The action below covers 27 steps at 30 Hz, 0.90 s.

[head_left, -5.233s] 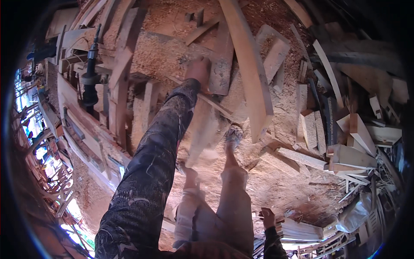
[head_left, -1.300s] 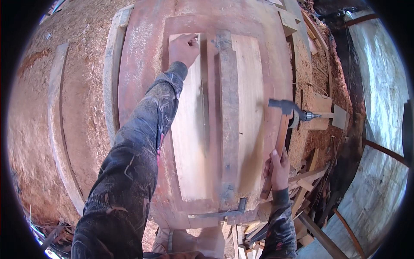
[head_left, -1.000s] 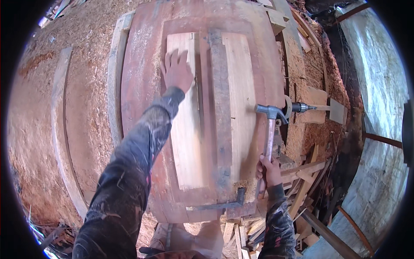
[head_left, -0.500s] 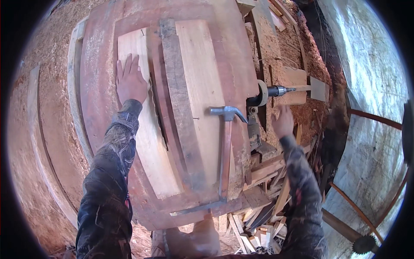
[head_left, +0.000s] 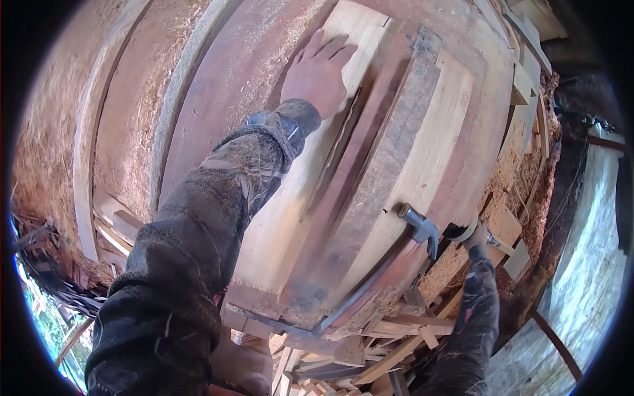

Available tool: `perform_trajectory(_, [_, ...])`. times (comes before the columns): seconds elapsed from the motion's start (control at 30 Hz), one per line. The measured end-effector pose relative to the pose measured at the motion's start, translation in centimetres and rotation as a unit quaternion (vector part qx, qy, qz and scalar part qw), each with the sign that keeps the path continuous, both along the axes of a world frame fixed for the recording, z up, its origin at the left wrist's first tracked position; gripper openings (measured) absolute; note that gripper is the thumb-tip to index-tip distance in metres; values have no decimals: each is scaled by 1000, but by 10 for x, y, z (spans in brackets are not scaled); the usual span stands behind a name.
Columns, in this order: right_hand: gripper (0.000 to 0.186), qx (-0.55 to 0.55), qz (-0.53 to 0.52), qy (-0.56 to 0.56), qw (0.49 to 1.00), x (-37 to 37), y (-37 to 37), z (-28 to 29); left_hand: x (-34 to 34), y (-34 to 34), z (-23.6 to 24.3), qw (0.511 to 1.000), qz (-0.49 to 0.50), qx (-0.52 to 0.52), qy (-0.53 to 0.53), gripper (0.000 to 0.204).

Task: The person uses a hammer to secure wood pieces on a work surface and then pushes a wood plank through a circular saw blade by hand.

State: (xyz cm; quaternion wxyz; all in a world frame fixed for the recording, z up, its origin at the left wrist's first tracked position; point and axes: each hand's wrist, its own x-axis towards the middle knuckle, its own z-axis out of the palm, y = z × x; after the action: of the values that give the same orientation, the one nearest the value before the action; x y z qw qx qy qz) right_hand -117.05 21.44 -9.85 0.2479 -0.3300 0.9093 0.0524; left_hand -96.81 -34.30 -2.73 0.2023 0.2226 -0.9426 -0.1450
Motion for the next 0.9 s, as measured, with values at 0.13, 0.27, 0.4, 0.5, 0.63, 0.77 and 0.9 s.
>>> perform_trajectory(0.13, [58,-137,26,196,971,17,27,-16,-20,13,5,1000,-5,4,-2,54])
perform_trajectory(0.27, [60,-148,18,270,951,31,17,-23,-12,13,4,1000,4,1,-18,55])
perform_trajectory(0.4, [58,-119,-30,122,985,26,7,-22,-4,7,8,999,10,-9,-40,56])
perform_trajectory(0.5, [60,-99,-199,-73,972,-36,60,-7,-27,21,6,1000,2,14,-17,55])
perform_trajectory(0.63, [61,-19,-34,-44,998,-5,0,32,-18,12,8,1000,-1,-4,-29,55])
perform_trajectory(0.77, [42,-130,-137,271,944,96,0,65,-19,15,12,999,-1,1,-33,55])
perform_trajectory(0.9, [24,-273,-349,4,896,267,-105,150,-11,10,17,999,10,1,-50,55])
